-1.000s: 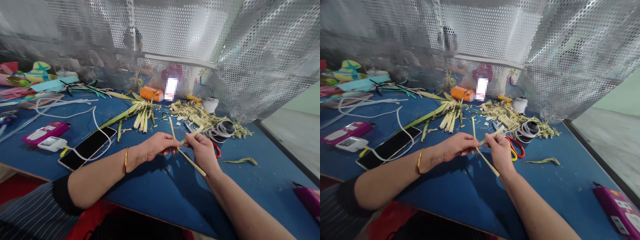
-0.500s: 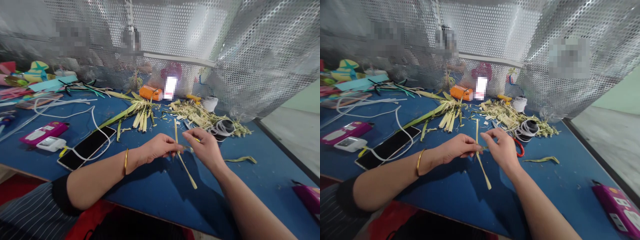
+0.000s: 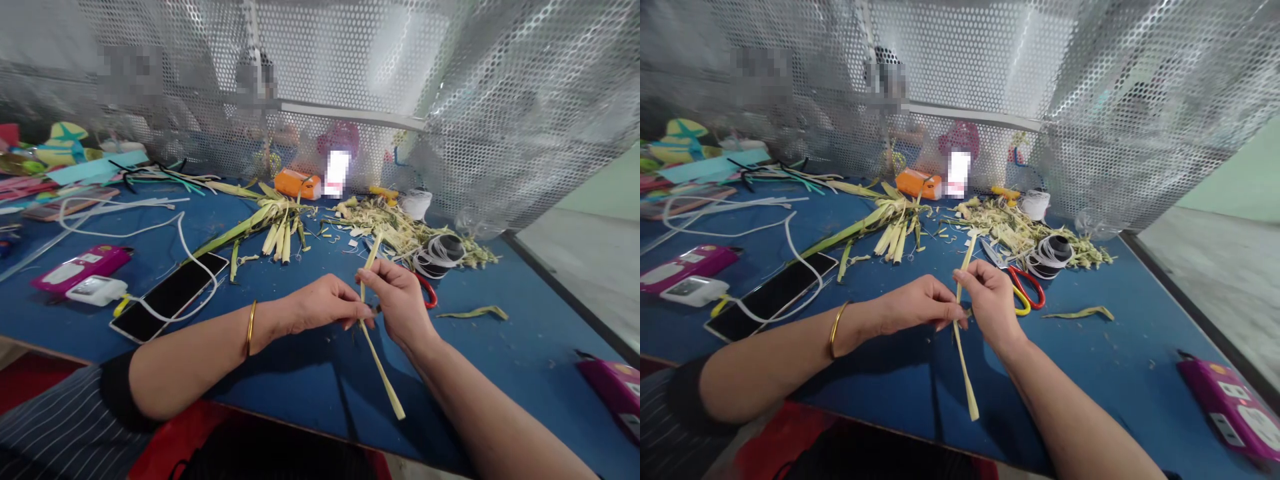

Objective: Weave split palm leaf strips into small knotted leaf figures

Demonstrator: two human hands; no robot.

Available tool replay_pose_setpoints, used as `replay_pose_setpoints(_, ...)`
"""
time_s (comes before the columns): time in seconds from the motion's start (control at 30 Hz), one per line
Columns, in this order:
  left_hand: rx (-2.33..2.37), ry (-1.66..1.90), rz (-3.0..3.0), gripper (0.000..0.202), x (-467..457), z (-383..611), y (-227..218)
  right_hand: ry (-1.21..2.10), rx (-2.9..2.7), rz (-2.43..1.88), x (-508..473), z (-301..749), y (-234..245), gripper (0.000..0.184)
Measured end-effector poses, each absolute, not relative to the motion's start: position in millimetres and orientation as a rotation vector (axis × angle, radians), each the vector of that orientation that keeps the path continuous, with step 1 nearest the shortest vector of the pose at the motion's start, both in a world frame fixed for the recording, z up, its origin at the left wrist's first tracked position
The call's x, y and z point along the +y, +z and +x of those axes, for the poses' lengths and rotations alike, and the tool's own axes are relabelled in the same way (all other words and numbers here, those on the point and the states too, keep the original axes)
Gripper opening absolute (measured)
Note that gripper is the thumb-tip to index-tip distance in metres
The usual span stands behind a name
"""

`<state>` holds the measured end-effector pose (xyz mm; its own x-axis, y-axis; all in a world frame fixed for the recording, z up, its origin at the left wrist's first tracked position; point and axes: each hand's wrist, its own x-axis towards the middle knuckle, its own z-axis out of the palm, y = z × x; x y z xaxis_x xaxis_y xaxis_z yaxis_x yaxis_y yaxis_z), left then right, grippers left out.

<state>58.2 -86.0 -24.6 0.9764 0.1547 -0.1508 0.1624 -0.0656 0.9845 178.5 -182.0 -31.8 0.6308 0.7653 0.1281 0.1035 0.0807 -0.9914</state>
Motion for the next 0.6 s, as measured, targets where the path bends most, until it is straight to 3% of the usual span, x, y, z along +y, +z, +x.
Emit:
replay_pose_setpoints(0.3, 0.278, 0.017, 1.660, 0.025, -88, 59, -25, 0.467, -0.861, -1.470, -179, 184, -39, 0.022)
replay_pose_setpoints(0.47, 0.529, 0.242, 1.445, 0.035, -86, 61, -20, 0.056, -0.956, -1.617, -182, 209, -27, 0.029)
replay_pose_setpoints(0.53, 0.580, 0.252, 1.386, 0.041, -83, 62, -18, 0.117, -0.901, -1.671, -183, 213, -23, 0.040)
replay_pose_setpoints(0.6, 0.601, 0.249, 1.350, 0.046, -80, 62, -17, 0.400, -0.861, -1.683, -183, 212, -22, 0.051)
